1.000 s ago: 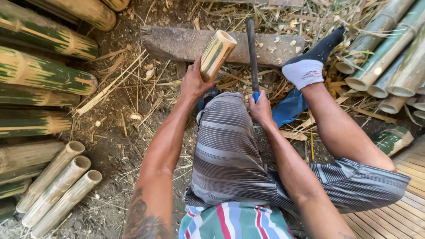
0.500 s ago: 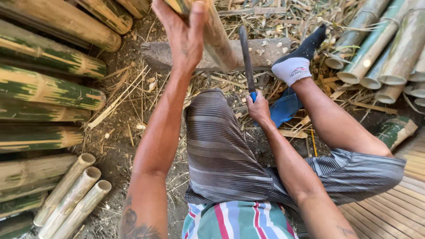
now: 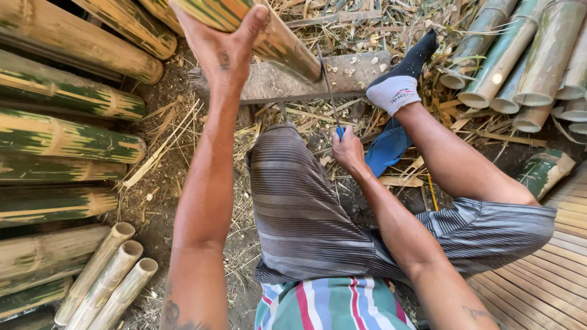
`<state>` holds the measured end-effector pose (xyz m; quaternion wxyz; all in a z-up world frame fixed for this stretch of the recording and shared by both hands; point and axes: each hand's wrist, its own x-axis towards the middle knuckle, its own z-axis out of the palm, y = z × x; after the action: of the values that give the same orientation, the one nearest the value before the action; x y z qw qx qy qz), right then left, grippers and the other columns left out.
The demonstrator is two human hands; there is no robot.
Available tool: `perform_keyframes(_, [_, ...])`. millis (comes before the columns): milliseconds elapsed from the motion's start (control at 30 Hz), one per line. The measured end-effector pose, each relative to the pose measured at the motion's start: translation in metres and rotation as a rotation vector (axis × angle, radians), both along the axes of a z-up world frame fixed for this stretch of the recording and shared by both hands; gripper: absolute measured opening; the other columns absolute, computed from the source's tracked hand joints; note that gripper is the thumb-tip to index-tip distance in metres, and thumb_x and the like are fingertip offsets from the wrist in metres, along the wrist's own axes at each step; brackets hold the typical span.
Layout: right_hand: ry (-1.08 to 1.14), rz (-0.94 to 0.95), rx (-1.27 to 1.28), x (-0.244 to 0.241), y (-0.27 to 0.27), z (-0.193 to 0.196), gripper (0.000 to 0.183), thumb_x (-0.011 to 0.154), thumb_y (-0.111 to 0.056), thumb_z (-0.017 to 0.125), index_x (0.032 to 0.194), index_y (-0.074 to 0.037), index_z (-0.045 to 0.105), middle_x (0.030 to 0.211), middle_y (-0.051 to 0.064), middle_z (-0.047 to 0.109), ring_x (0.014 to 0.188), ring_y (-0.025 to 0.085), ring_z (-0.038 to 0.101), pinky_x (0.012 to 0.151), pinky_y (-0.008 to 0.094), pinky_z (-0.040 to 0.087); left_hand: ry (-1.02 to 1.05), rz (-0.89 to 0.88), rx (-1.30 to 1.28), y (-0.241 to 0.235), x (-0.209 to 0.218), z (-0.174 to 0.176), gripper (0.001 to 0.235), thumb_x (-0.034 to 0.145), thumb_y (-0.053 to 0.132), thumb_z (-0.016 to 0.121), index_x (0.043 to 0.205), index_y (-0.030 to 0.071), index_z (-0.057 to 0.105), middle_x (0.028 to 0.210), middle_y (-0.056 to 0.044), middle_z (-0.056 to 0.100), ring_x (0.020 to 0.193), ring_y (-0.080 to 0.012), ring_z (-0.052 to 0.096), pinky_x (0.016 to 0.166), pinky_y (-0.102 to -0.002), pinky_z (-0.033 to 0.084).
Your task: The person sits on the ground and uses a hand saw to cut a thick bamboo pole that is resting on a wooden block. They hold the bamboo with their left hand and saw with their right hand, eventually cutting through the pole and separating a segment.
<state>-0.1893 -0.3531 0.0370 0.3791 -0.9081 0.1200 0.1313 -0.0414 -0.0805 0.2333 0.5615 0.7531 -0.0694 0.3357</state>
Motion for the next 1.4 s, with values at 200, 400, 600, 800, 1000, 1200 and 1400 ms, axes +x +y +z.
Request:
perform_keyframes(200, [-0.255, 0.091, 0.192, -0.002, 0.035, 0.083, 0.034, 0.104, -0.026, 0.056, 0.124, -0.002, 0.044, 0.078, 0.022, 0.067, 0.069, 0.042, 0.068, 0.063, 0.053, 0.051, -0.075, 0.013, -0.281, -0.032, -0.020, 0.001, 0.111, 0.084, 0.023, 0.101, 0.154, 0.001, 0.018, 0.143, -0.019, 0.047, 0.133, -0.0294, 0.051, 0.122, -0.044, 0.045])
perform_keyframes(400, [-0.385, 0.152, 0.245, -0.014, 0.047, 0.109, 0.030, 0.108, -0.028, 0.050, 0.126, -0.004, 0.046, 0.081, 0.025, 0.066, 0.076, 0.050, 0.065, 0.064, 0.057, 0.047, -0.083, 0.181, -0.246, -0.039, -0.010, -0.021, 0.126, 0.083, 0.013, 0.102, 0.160, -0.003, 0.003, 0.154, -0.023, 0.030, 0.147, -0.0294, 0.032, 0.126, -0.039, 0.027])
perform_keyframes(600, [-0.317, 0.130, 0.285, -0.002, 0.051, 0.120, 0.028, 0.109, -0.030, 0.049, 0.122, -0.005, 0.048, 0.081, 0.027, 0.064, 0.077, 0.053, 0.063, 0.064, 0.057, 0.048, -0.123, 0.135, -0.335, -0.019, 0.009, -0.020, 0.135, 0.083, 0.016, 0.099, 0.162, -0.002, -0.009, 0.167, -0.023, 0.019, 0.154, -0.0312, 0.026, 0.136, -0.045, 0.023])
perform_keyframes(800, [-0.131, 0.071, 0.172, 0.017, 0.053, 0.100, 0.027, 0.108, -0.033, 0.047, 0.116, -0.007, 0.050, 0.076, 0.025, 0.067, 0.071, 0.052, 0.064, 0.062, 0.060, 0.047, -0.175, 0.080, -0.418, -0.014, -0.006, -0.026, 0.133, 0.083, 0.015, 0.097, 0.164, 0.003, -0.009, 0.168, -0.023, 0.018, 0.154, -0.0334, 0.027, 0.136, -0.051, 0.022])
perform_keyframes(1000, [-0.195, 0.157, 0.243, -0.003, 0.041, 0.070, 0.033, 0.107, -0.035, 0.044, 0.120, -0.004, 0.047, 0.077, 0.027, 0.068, 0.066, 0.047, 0.069, 0.060, 0.056, 0.052, -0.174, 0.171, -0.365, 0.000, 0.001, -0.029, 0.131, 0.077, 0.023, 0.096, 0.161, 0.002, -0.002, 0.159, -0.025, 0.025, 0.142, -0.0384, 0.040, 0.126, -0.059, 0.038])
perform_keyframes(1200, [-0.107, 0.038, 0.079, 0.036, 0.004, -0.024, 0.036, 0.112, -0.040, 0.046, 0.113, -0.004, 0.054, 0.088, 0.027, 0.069, 0.083, 0.047, 0.069, 0.072, 0.055, 0.052, -0.217, 0.246, -0.236, 0.014, 0.016, -0.041, 0.122, 0.085, 0.035, 0.096, 0.164, 0.006, 0.008, 0.165, -0.021, 0.027, 0.148, -0.0316, 0.039, 0.129, -0.056, 0.037])
perform_keyframes(1400, [0.034, 0.128, 0.135, 0.009, 0.022, 0.074, 0.039, 0.109, -0.041, 0.041, 0.114, -0.004, 0.048, 0.079, 0.025, 0.067, 0.077, 0.048, 0.068, 0.069, 0.056, 0.050, -0.159, 0.209, -0.243, 0.015, -0.003, -0.047, 0.118, 0.085, 0.036, 0.098, 0.162, 0.006, 0.013, 0.160, -0.021, 0.031, 0.147, -0.0339, 0.041, 0.128, -0.057, 0.040])
